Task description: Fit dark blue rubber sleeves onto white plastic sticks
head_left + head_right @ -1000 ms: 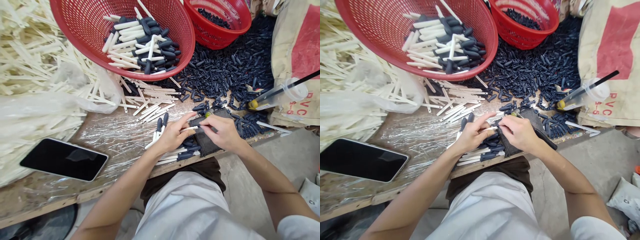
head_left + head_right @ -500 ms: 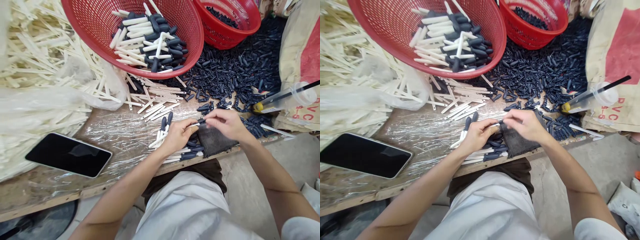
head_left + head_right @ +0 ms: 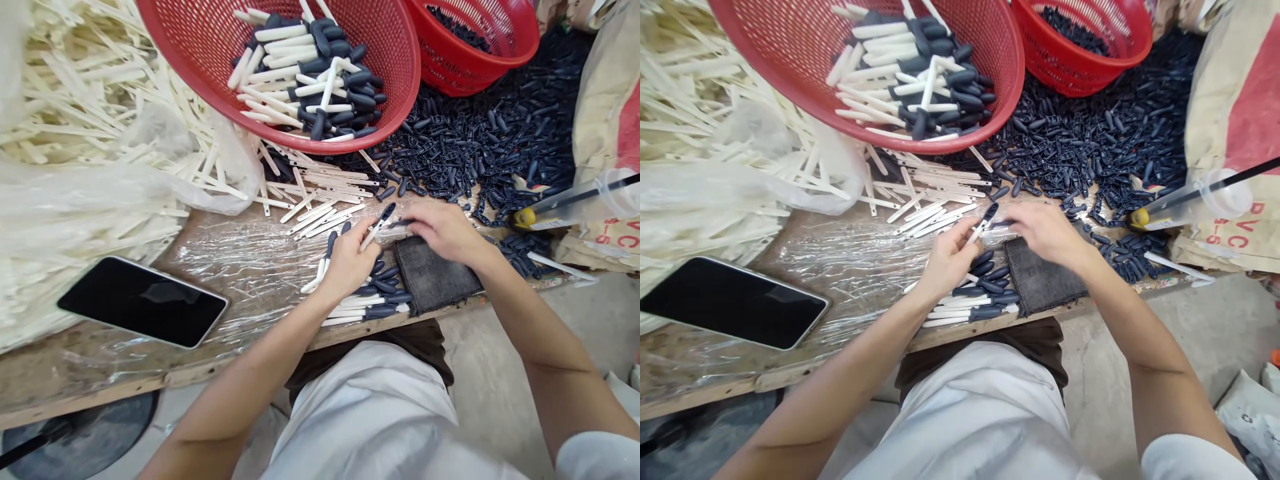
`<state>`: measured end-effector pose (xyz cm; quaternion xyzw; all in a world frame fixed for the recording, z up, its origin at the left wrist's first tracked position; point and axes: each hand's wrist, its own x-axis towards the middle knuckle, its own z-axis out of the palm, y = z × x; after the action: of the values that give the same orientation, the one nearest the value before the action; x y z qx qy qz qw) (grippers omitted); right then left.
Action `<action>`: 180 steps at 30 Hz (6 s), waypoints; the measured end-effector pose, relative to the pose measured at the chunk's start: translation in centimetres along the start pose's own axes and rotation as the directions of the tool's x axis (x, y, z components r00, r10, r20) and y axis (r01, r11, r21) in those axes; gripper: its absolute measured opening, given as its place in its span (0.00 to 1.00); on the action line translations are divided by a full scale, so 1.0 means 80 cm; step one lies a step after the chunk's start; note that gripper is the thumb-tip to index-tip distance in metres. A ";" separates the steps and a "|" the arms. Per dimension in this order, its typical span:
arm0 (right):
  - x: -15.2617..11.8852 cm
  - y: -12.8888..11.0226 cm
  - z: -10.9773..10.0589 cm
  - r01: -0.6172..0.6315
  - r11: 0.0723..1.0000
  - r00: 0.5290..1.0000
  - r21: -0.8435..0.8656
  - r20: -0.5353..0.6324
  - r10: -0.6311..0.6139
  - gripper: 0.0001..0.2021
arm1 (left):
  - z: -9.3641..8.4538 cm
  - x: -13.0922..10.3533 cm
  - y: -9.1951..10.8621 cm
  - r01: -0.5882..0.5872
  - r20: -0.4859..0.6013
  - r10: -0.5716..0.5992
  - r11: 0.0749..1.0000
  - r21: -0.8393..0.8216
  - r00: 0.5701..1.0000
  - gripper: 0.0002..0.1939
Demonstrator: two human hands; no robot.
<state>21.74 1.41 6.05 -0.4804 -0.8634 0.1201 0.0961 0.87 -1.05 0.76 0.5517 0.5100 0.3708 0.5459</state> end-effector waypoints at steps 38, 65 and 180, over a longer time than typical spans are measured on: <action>-0.136 -0.020 0.032 -0.534 0.830 0.832 -0.163 -0.277 0.481 0.13 | 0.004 -0.016 0.016 -0.440 0.468 0.099 0.548 0.711 0.878 0.14; -0.148 -0.072 0.017 -0.580 0.779 0.813 -0.238 -0.233 0.534 0.23 | 0.017 -0.025 0.020 -0.345 0.403 -0.041 0.442 0.828 0.914 0.19; -0.037 -0.094 0.051 -0.070 0.971 0.865 0.228 -0.471 0.173 0.12 | -0.007 -0.009 0.030 0.023 -0.029 -0.045 0.853 -0.522 0.999 0.12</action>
<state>16.04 -5.41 4.24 -0.5362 -0.7624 0.0886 0.3514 0.56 -1.32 3.32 0.3667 0.4110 0.4965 0.6709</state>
